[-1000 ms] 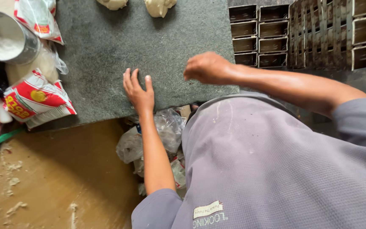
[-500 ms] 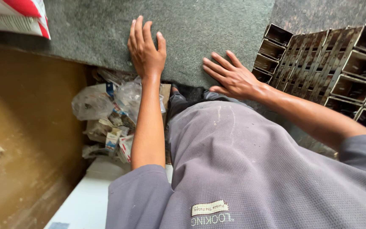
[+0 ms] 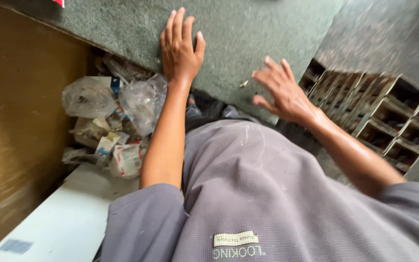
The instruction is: The person kneads and rolls small pieces of dough into cylindrical shapes on a countertop, placing them into a metal tray. Later, the person uses a piping bag to write a message on a small chocolate cake.
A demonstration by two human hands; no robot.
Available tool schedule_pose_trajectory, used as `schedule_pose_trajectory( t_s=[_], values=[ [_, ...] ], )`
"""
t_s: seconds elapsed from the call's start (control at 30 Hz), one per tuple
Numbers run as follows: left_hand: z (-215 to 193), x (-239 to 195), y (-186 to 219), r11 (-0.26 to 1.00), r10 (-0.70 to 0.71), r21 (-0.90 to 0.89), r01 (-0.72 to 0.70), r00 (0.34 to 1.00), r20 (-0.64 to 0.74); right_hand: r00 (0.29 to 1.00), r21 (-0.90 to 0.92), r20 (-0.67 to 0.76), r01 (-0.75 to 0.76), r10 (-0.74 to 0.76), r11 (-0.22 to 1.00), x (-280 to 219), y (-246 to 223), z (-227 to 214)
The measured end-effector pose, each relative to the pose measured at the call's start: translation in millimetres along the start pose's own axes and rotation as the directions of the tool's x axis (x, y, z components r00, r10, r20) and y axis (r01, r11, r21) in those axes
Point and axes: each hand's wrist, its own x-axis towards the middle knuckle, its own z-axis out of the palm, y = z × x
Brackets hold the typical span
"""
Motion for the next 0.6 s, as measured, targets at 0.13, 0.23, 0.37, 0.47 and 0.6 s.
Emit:
schedule_pose_trajectory(
  t_s=[0.13, 0.23, 0.37, 0.47, 0.6],
  values=[
    [-2.6, 6.8, 2.0, 1.000, 0.009, -0.018, -0.010, 1.000, -0.014, 0.795, 0.128, -0.528, -0.274, 0.300, 0.953, 67.3, 80.9, -11.9],
    [-7.3, 6.2, 5.0, 0.999, 0.020, 0.035, -0.020, 1.000, -0.016, 0.566, 0.390, -0.672, -0.279, 0.479, 0.877, 118.6, 152.5, -17.3],
    [-6.6, 7.2, 6.5, 0.999, 0.004, 0.034, -0.004, 1.000, -0.007, 0.567, 0.344, -0.621, -0.423, 0.541, 0.838, 138.4, 219.4, -9.6],
    [-4.7, 12.3, 3.2, 1.000, -0.002, 0.030, 0.002, 1.000, -0.001, 0.575, 0.347, -0.633, -0.388, 0.518, 0.854, 142.9, 243.6, -11.2],
    [-2.2, 4.3, 5.5, 1.000, -0.023, 0.018, 0.023, 1.000, 0.015, 0.597, 0.282, -0.635, -0.413, 0.491, 0.866, 138.0, 249.1, -21.3]
  ],
)
